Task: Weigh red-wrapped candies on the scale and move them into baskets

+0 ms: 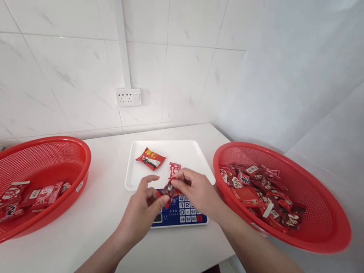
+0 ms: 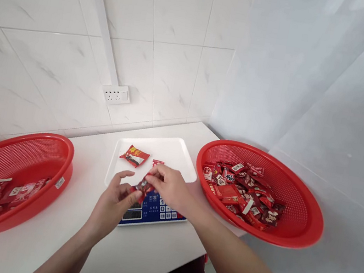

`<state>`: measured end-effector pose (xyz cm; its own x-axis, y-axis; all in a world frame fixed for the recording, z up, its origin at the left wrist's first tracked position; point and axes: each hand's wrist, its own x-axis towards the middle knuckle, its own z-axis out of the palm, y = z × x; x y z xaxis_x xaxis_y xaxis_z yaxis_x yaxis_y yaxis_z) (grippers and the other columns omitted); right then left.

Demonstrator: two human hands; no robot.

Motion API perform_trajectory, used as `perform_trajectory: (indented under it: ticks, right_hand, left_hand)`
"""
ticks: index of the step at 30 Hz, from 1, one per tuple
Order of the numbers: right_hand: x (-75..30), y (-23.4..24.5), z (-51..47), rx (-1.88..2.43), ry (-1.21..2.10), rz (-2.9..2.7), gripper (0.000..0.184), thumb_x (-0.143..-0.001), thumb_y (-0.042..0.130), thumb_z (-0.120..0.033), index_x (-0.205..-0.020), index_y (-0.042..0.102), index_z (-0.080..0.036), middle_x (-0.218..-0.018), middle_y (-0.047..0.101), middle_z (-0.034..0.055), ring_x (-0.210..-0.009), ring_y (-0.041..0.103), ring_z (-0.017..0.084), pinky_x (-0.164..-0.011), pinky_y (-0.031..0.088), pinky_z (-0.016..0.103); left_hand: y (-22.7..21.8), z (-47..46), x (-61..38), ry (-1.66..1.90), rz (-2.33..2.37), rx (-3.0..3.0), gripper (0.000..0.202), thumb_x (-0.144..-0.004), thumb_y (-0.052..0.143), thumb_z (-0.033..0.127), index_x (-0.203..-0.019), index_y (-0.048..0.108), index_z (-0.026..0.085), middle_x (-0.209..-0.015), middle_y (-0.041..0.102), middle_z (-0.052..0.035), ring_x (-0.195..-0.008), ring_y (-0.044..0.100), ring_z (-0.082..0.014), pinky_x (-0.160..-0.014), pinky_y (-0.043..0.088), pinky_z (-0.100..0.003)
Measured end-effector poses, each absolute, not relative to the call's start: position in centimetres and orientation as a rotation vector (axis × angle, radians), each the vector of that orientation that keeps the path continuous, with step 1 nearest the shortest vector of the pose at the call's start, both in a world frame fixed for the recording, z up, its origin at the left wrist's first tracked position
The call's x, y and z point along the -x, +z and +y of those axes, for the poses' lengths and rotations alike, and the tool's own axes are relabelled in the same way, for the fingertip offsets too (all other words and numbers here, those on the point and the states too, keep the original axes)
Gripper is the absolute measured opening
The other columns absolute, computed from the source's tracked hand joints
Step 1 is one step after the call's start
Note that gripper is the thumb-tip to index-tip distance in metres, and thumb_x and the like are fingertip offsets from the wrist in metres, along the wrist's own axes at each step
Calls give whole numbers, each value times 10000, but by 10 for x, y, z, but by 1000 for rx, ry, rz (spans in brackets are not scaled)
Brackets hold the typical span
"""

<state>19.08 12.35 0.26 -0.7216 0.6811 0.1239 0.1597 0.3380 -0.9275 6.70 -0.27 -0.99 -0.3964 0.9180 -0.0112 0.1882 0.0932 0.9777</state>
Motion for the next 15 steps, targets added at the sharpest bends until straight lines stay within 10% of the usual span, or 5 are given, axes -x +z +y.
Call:
perform_trajectory:
  ticks: [6, 15]
  right_hand:
    - [-193, 5, 136, 852, 1230, -2154, 387, -863, 494, -320, -1239, 516, -230, -1163, 640, 78, -1016, 628, 223, -882, 502, 418]
    - [-346, 17, 214, 1650, 466, -2496, 424, -873, 470, -333, -1284, 508, -240, -1313, 541, 57, -1194, 498, 288, -986, 400, 403]
  left_hand:
    - [-23, -24, -50, 1758, 2045, -1210, 327, -827, 538, 361, -1104, 424, 233, -774, 586, 8, -695, 564, -129, -667, 447, -268]
    - [-92, -65, -15, 1372, 2507, -1287, 364, -747, 519, 519, -917, 575, 202, -809, 663, -58, -711, 625, -215, -724, 501, -394]
